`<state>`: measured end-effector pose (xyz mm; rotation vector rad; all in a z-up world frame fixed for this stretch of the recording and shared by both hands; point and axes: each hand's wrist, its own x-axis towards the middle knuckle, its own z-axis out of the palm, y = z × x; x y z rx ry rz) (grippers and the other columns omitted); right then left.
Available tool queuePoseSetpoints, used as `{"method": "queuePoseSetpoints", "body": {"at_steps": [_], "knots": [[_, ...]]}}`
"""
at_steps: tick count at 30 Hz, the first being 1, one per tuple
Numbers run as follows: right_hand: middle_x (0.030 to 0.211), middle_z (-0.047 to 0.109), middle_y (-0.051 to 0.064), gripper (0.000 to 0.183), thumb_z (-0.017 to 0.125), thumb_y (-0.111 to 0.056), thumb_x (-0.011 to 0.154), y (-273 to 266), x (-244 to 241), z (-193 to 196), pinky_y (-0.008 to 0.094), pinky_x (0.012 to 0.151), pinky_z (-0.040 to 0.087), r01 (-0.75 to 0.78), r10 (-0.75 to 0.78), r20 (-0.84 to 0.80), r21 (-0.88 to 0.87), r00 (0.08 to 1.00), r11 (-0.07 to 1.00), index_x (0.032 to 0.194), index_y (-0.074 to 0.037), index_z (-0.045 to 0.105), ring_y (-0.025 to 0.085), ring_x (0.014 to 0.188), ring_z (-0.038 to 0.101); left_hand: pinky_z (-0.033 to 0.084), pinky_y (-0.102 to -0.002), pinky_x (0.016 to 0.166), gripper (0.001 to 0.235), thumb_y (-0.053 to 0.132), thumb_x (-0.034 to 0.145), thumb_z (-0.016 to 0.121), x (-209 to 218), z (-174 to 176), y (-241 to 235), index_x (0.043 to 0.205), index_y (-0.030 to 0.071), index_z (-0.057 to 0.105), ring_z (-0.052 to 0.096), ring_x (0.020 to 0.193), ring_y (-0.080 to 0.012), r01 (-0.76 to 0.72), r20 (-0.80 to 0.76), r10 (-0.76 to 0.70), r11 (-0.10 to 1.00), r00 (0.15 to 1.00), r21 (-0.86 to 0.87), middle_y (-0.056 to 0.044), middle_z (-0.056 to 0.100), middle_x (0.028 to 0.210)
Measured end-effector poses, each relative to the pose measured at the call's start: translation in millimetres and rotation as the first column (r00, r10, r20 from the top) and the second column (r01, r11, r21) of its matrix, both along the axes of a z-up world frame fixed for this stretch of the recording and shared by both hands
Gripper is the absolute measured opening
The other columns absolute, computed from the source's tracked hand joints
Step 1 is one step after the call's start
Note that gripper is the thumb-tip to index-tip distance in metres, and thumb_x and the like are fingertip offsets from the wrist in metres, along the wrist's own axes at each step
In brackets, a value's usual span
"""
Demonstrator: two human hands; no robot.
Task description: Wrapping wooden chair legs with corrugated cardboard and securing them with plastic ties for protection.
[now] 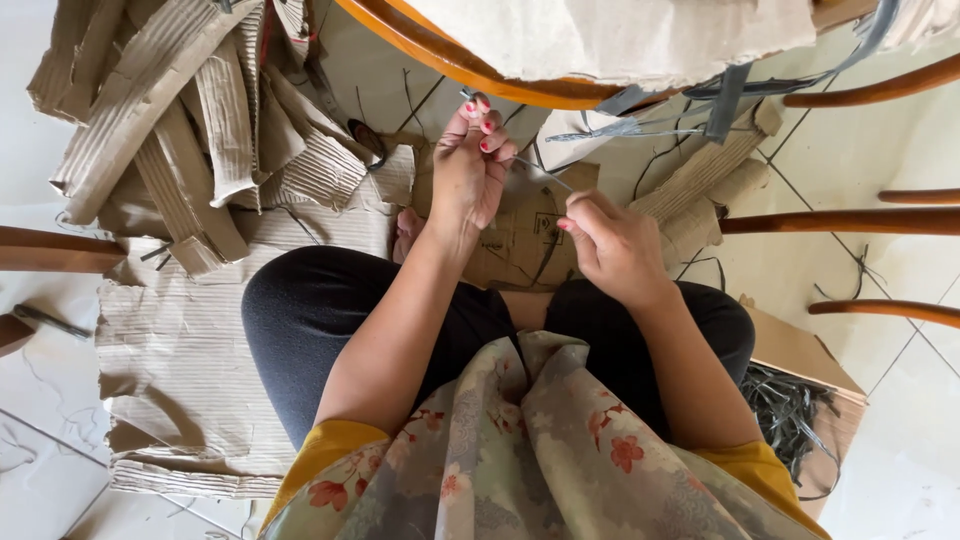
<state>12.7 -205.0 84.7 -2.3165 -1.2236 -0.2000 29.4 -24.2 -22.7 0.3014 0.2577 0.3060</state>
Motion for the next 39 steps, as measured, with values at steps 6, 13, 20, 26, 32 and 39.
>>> {"method": "queuePoseSetpoints", "body": {"at_steps": [6, 13, 20, 26, 32, 39], "knots": [[0.080, 0.063, 0.004, 0.025, 0.061, -0.010, 0.109, -5.8, 40.9, -28.9, 0.030, 0.043, 0.042, 0.003, -0.006, 0.072, 0.040, 0.997, 0.999, 0.085, -0.010, 0.052, 0.021, 0.043, 0.050, 0.029, -0.017, 0.059, 0.019, 0.011, 0.110, 0.042, -10.6, 21.8, 9.7, 0.099, 0.010, 0.057, 0.032, 0.063, -0.0012, 0.006, -0.004, -0.006, 0.998, 1.000, 0.062, 0.005, 0.039, 0.079], [0.081, 0.063, 0.002, 0.029, 0.063, -0.023, 0.110, 0.5, 40.5, -45.0, 0.032, 0.047, 0.047, 0.061, -0.080, 0.187, 0.105, 0.979, 0.993, 0.085, -0.012, 0.052, 0.027, 0.051, 0.057, 0.047, -0.025, 0.059, 0.030, 0.018, 0.106, 0.053, -32.9, 47.9, 21.0, 0.081, 0.012, 0.068, 0.052, 0.050, -0.0139, -0.094, 0.086, 0.040, 0.328, 0.996, 0.940, -0.002, 0.060, 0.059], [0.081, 0.063, 0.002, 0.031, 0.064, -0.019, 0.110, 1.7, 36.8, -35.3, 0.032, 0.045, 0.046, 0.083, -0.101, 0.203, 0.096, 0.974, 0.992, 0.082, -0.013, 0.051, 0.027, 0.054, 0.059, 0.054, -0.031, 0.050, 0.015, 0.014, 0.095, 0.076, -39.6, 55.6, 16.3, 0.101, 0.005, 0.066, 0.062, 0.053, -0.0216, -0.085, 0.085, -0.007, -0.195, 0.996, 0.977, -0.005, 0.052, 0.063], [0.082, 0.065, 0.002, 0.030, 0.066, -0.019, 0.108, 0.0, 25.0, -20.8, 0.033, 0.048, 0.048, 0.086, -0.104, 0.162, 0.114, 0.981, 0.990, 0.082, -0.012, 0.053, 0.029, 0.059, 0.061, 0.051, -0.030, 0.046, 0.011, 0.014, 0.094, 0.076, -36.4, 53.6, 14.9, 0.091, 0.004, 0.071, 0.060, 0.048, -0.0194, -0.005, 0.002, -0.022, -0.122, 1.000, 0.992, -0.003, 0.050, 0.056], [0.084, 0.068, 0.008, 0.024, 0.068, -0.012, 0.105, 3.9, -3.6, -12.3, 0.034, 0.051, 0.048, 0.132, -0.124, -0.047, 0.239, 0.991, 0.962, 0.085, -0.009, 0.057, 0.030, 0.060, 0.061, 0.053, -0.027, 0.060, 0.011, 0.020, 0.095, 0.075, -33.6, 36.6, 10.0, 0.088, 0.011, 0.076, 0.065, 0.062, -0.0119, 0.234, -0.186, -0.160, 0.369, 0.969, 0.900, -0.008, 0.070, 0.068], [0.089, 0.071, 0.011, 0.018, 0.067, -0.009, 0.103, 16.8, -31.6, -28.2, 0.033, 0.056, 0.051, 0.183, -0.120, -0.172, 0.417, 0.978, 0.890, 0.087, -0.006, 0.060, 0.030, 0.066, 0.066, 0.059, -0.026, 0.078, 0.021, 0.029, 0.091, 0.081, -34.4, 24.5, 0.6, 0.096, 0.009, 0.080, 0.077, 0.081, -0.0164, 0.417, -0.337, -0.246, 0.548, 0.909, 0.725, -0.012, 0.079, 0.085]]}}
